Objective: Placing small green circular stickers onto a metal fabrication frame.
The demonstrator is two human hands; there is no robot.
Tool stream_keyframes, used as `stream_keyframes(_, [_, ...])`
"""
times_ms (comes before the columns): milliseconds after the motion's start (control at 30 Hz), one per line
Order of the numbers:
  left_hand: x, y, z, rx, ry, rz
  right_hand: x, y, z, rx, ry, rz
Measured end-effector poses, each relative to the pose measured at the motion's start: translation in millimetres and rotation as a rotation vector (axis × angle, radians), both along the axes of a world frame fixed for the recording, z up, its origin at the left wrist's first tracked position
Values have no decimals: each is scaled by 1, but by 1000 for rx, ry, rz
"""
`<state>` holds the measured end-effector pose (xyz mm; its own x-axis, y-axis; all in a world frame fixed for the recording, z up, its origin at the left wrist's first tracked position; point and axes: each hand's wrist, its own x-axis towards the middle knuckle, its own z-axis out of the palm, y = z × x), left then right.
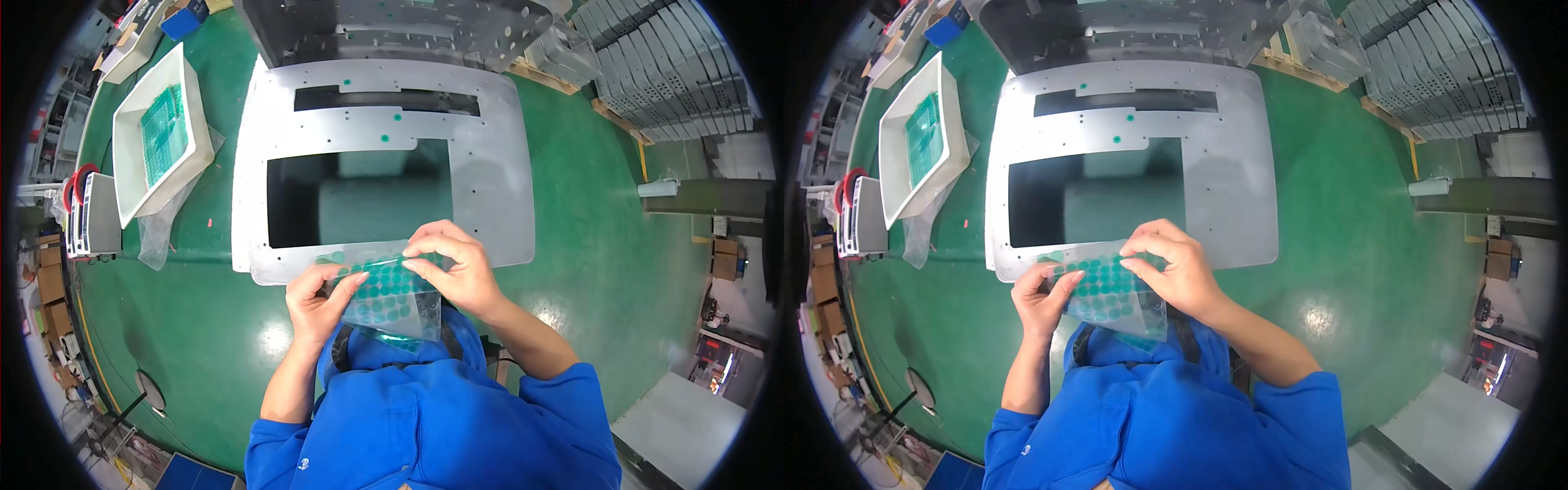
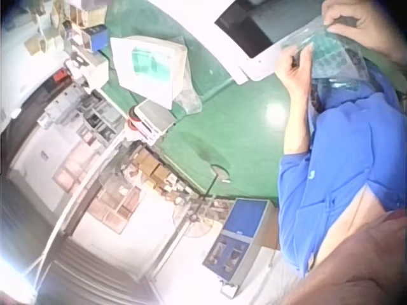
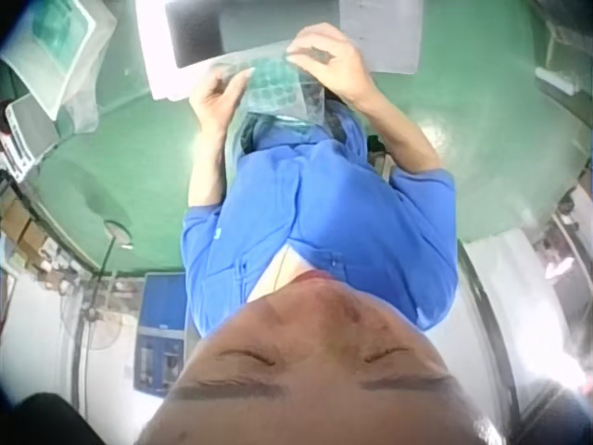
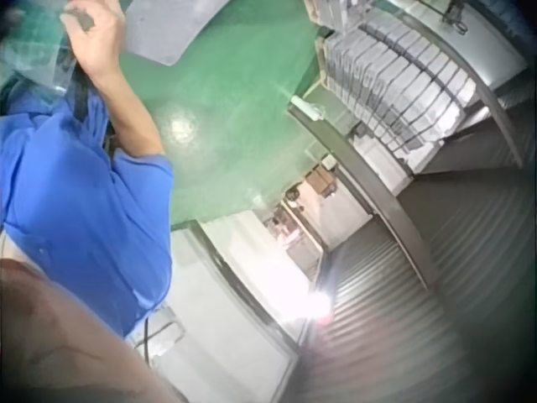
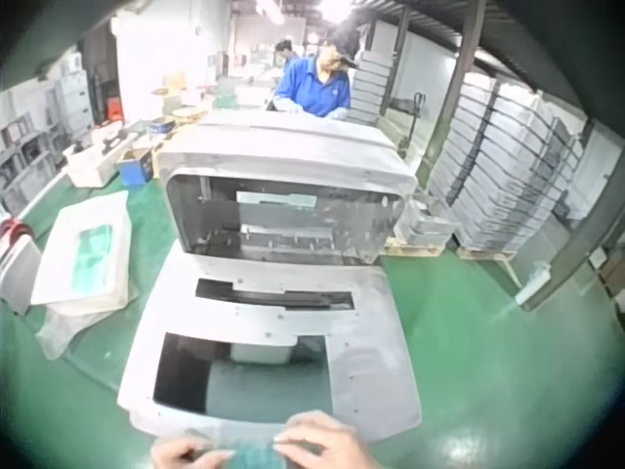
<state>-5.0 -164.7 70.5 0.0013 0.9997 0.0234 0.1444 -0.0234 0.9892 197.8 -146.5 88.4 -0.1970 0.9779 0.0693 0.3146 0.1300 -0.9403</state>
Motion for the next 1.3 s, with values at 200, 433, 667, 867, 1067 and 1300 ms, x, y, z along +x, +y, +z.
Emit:
stream_keyframes(200, [28,-1,-6,-85,21,4,25,-6,-3,137,-116,-33])
stream_keyframes(433, [47,4,-15,-241,-142,118,63,22,-24,110,-52,-177])
stream_keyframes(667, [39,-1,-19,-288,-211,170,110,57,-65,-129,-392,-174])
stream_keyframes(867, [38,-3,-22,-298,-209,186,107,61,-63,-139,-499,-181])
stream_keyframes(1067, [38,-3,-21,-303,-229,190,106,62,-63,-148,-541,-194])
stream_keyframes(1300, [36,-3,-22,-293,-239,190,103,62,-60,-221,-604,-197])
